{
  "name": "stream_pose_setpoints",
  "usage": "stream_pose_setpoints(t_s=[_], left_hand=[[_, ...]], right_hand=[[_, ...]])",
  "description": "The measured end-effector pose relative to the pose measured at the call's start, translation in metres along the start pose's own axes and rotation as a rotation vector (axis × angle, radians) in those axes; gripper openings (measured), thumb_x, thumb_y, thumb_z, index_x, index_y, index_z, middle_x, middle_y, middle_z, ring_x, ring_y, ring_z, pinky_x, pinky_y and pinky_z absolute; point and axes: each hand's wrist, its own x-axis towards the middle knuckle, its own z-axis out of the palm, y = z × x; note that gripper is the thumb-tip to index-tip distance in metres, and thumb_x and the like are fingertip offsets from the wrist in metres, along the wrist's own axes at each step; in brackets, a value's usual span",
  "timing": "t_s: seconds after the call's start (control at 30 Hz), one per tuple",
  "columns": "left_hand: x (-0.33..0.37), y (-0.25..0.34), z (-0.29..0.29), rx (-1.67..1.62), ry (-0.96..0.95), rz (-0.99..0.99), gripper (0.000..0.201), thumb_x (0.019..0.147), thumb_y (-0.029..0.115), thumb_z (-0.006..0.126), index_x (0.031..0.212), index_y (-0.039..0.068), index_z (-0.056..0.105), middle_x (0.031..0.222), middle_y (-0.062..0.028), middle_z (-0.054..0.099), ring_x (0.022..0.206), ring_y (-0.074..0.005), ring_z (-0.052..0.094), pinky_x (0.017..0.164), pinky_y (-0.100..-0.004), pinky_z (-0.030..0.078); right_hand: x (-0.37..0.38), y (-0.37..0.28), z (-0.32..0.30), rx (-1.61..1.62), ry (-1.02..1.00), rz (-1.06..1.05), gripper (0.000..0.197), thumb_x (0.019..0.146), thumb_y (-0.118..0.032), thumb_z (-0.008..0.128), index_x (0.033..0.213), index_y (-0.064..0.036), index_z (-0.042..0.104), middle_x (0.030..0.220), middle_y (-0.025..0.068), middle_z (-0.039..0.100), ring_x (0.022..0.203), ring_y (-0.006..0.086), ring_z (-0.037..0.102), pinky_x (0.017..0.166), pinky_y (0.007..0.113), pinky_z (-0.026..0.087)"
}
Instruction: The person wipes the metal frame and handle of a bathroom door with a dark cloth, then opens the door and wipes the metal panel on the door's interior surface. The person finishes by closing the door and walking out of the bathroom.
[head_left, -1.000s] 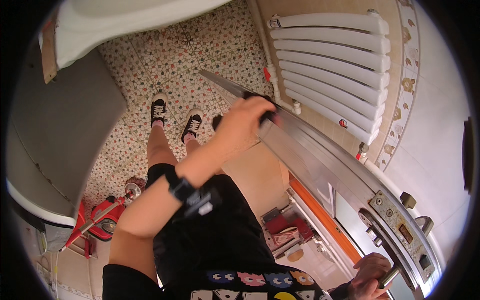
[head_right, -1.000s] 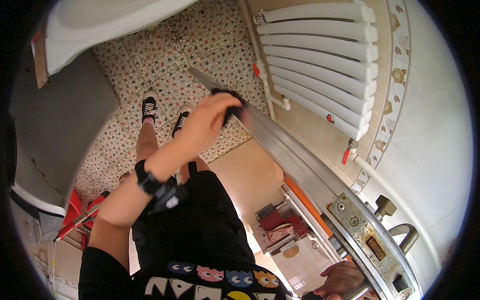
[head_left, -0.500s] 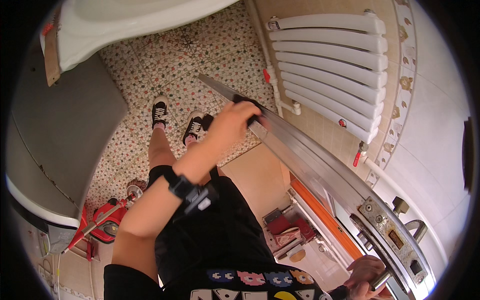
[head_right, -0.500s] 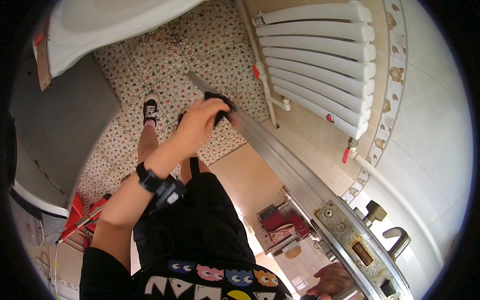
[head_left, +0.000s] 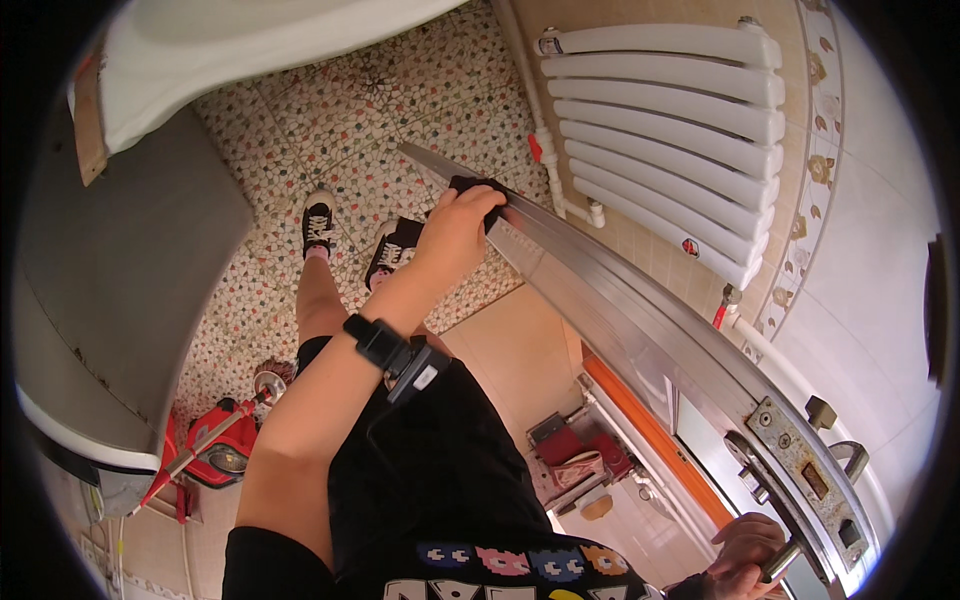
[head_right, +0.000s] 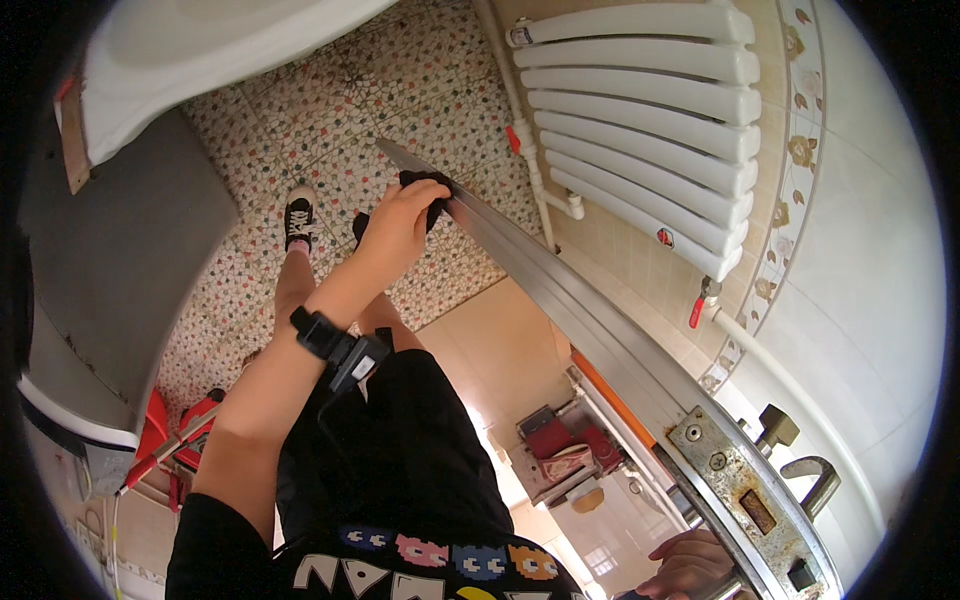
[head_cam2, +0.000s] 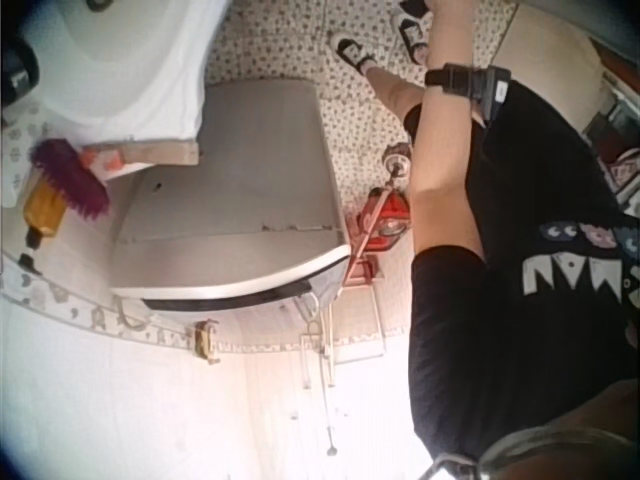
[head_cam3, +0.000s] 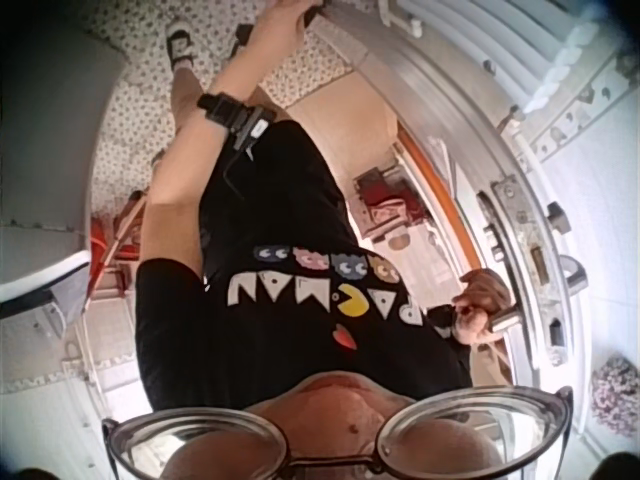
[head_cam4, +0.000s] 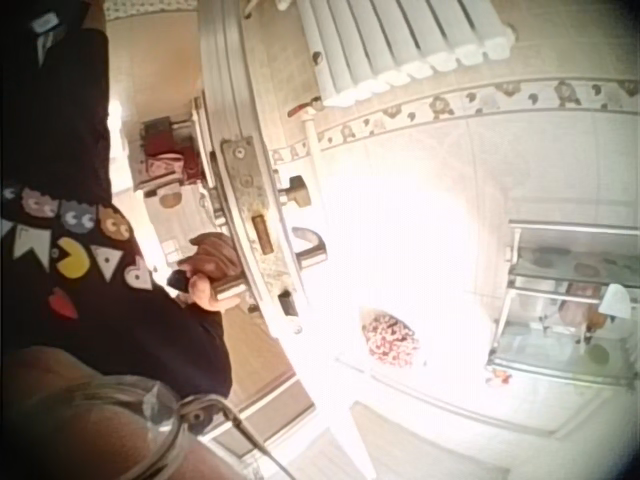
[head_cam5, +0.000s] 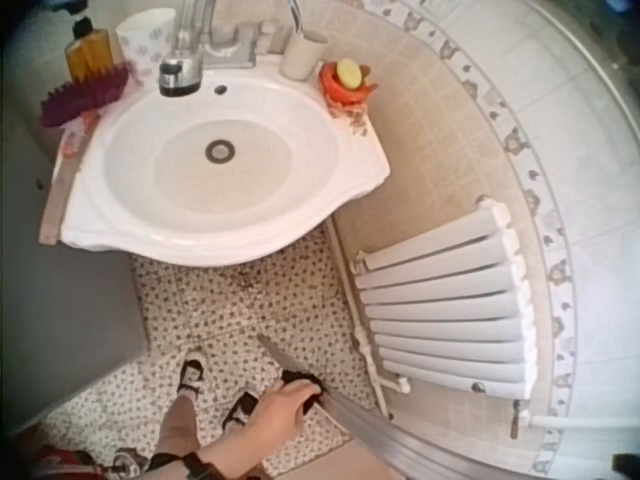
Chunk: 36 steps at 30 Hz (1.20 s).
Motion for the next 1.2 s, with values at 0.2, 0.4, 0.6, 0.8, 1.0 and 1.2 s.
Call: stream_pose_setpoints(t_s=[0.2,0.4,0.6,0.8,1.0,1.2], left_hand=[[-0.026,0.087,-0.007,-0.148,-0.001,0.146,0.042,0.073,-0.004,0.055,0.112,0.011,0.062,0.118,-0.0091,0.06,0.101,-0.0334,0.055,0.091,-0.0404,0.044],[-0.009,0.039,0.001,0.005,-0.031,0.069,0.045,0.077,-0.004,0.054,0.122,0.001,0.057,0.125,-0.0164,0.058,0.116,-0.0316,0.053,0.106,-0.0455,0.035],[0.008,0.011,0.0,0.079,-0.025,-0.012,0.05,0.073,-0.014,0.051,0.119,0.006,0.06,0.124,-0.0118,0.059,0.108,-0.0353,0.054,0.1,-0.0434,0.04],[-0.017,0.062,-0.01,-0.134,-0.056,0.051,0.052,0.071,-0.015,0.051,0.115,0.009,0.061,0.121,-0.0116,0.059,0.099,-0.0378,0.053,0.09,-0.0403,0.045],[-0.007,0.003,0.007,0.0,0.021,0.049,0.043,0.081,-0.013,0.049,0.117,0.008,0.06,0.123,-0.0159,0.058,0.099,-0.0408,0.053,0.088,-0.045,0.045],[0.019,-0.112,0.031,0.218,-0.17,-0.146,0.049,0.087,-0.013,0.045,0.13,0.009,0.052,0.135,-0.0141,0.053,0.112,-0.0382,0.054,0.106,-0.049,0.037]], right_hand=[[0.005,0.002,0.0,0.017,0.062,0.016,0.054,0.096,-0.04,0.054,0.057,-0.0032,0.052,0.043,0.0025,0.043,0.037,0.0161,0.043,0.044,0.035,0.043],[0.01,-0.004,-0.001,-0.027,0.125,0.065,0.056,0.095,-0.041,0.054,0.056,-0.0018,0.052,0.046,0.0054,0.045,0.039,0.0185,0.044,0.045,0.035,0.043],[0.009,-0.008,0.002,-0.048,0.128,0.1,0.057,0.095,-0.041,0.055,0.055,-0.0004,0.052,0.047,0.0067,0.046,0.041,0.0202,0.045,0.047,0.037,0.044],[0.007,-0.007,-0.001,0.001,0.023,0.105,0.057,0.095,-0.041,0.053,0.055,-0.0014,0.052,0.047,0.0062,0.046,0.041,0.0206,0.046,0.049,0.037,0.045],[0.009,-0.006,-0.006,0.002,-0.035,0.097,0.057,0.096,-0.043,0.053,0.055,-0.0019,0.054,0.047,0.005,0.045,0.041,0.0204,0.046,0.049,0.037,0.046],[0.0,0.003,-0.001,0.02,0.059,0.028,0.055,0.095,-0.041,0.055,0.055,-0.0023,0.055,0.043,0.0032,0.042,0.037,0.0174,0.043,0.044,0.034,0.045]])
